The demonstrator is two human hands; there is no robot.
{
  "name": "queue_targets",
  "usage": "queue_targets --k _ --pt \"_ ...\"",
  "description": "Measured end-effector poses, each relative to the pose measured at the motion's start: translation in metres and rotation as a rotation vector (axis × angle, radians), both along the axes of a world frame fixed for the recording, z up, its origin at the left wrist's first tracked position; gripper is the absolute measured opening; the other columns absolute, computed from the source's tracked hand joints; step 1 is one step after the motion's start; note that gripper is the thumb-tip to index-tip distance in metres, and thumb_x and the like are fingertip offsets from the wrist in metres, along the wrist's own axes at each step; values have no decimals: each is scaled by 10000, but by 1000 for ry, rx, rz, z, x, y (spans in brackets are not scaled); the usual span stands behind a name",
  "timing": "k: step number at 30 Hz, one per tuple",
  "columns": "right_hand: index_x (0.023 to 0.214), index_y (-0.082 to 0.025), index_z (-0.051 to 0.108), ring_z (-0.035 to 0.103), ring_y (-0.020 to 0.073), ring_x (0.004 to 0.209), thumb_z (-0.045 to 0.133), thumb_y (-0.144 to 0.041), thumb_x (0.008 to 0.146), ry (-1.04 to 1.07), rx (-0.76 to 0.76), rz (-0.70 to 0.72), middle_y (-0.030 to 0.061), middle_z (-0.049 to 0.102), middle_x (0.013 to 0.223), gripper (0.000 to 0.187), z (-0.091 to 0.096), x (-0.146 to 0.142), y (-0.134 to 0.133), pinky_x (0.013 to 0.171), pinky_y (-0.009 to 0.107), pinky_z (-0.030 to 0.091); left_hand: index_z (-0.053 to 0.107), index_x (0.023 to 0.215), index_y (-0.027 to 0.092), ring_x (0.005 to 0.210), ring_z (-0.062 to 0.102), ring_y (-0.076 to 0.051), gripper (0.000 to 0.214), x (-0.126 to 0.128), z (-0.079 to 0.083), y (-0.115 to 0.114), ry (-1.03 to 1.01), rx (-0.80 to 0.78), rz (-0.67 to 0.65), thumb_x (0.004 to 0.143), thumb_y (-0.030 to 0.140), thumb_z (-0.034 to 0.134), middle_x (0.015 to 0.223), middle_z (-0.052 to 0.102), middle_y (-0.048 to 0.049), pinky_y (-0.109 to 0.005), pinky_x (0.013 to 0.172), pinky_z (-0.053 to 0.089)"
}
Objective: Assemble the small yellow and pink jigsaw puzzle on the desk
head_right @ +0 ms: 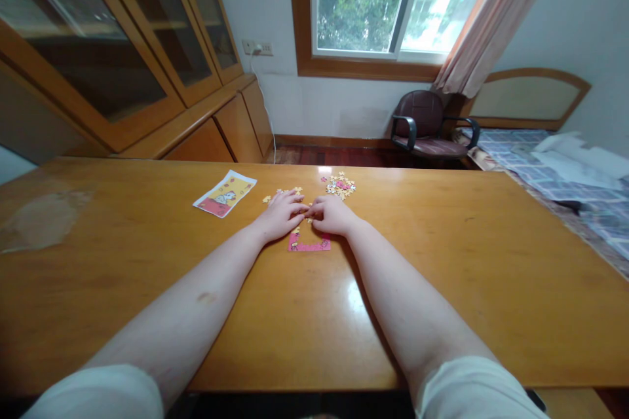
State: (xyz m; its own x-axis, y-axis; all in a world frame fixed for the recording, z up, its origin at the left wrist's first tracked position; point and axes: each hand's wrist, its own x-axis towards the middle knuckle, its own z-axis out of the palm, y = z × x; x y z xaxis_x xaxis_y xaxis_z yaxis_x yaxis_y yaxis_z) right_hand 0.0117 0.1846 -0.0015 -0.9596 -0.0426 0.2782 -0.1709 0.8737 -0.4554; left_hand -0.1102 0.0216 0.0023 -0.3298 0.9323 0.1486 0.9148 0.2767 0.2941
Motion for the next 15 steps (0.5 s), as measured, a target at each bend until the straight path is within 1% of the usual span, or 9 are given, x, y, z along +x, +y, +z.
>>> queue_targets --k 2,6,11,15 --pt "923 -215 758 608 171 814 667 -133 725 -11 8 -14 33 666 856 233 0 0 0 808 282 464 690 1132 290 1360 356 -302 326 0 0 0 1 -9 6 896 375 482 1360 548 -59 -565 1143 200" --pt "860 -190 759 610 162 804 711 -204 761 -3 -15 -22 44 662 828 110 -1 -2 5 797 279 465 663 1181 301 1364 349 -300 349 0 1 0 8 -25 13 894 380 481 1370 539 -52 -567 1145 191" --pt "859 -192 758 611 164 808 775 -307 733 4 6 -57 50 671 845 172 -3 -3 12 796 286 456 647 1209 295 1365 346 -300 364 -1 0 0 11 -34 16 887 364 492 1377 532 -56 -569 1150 175" --pt "810 -179 745 605 161 781 794 -306 712 5 2 -75 41 667 793 168 -6 -5 13 755 273 448 650 1205 310 1358 355 -300 358 -1 1 0 15 -27 19 887 359 493 1365 541 -48 -574 1143 187"
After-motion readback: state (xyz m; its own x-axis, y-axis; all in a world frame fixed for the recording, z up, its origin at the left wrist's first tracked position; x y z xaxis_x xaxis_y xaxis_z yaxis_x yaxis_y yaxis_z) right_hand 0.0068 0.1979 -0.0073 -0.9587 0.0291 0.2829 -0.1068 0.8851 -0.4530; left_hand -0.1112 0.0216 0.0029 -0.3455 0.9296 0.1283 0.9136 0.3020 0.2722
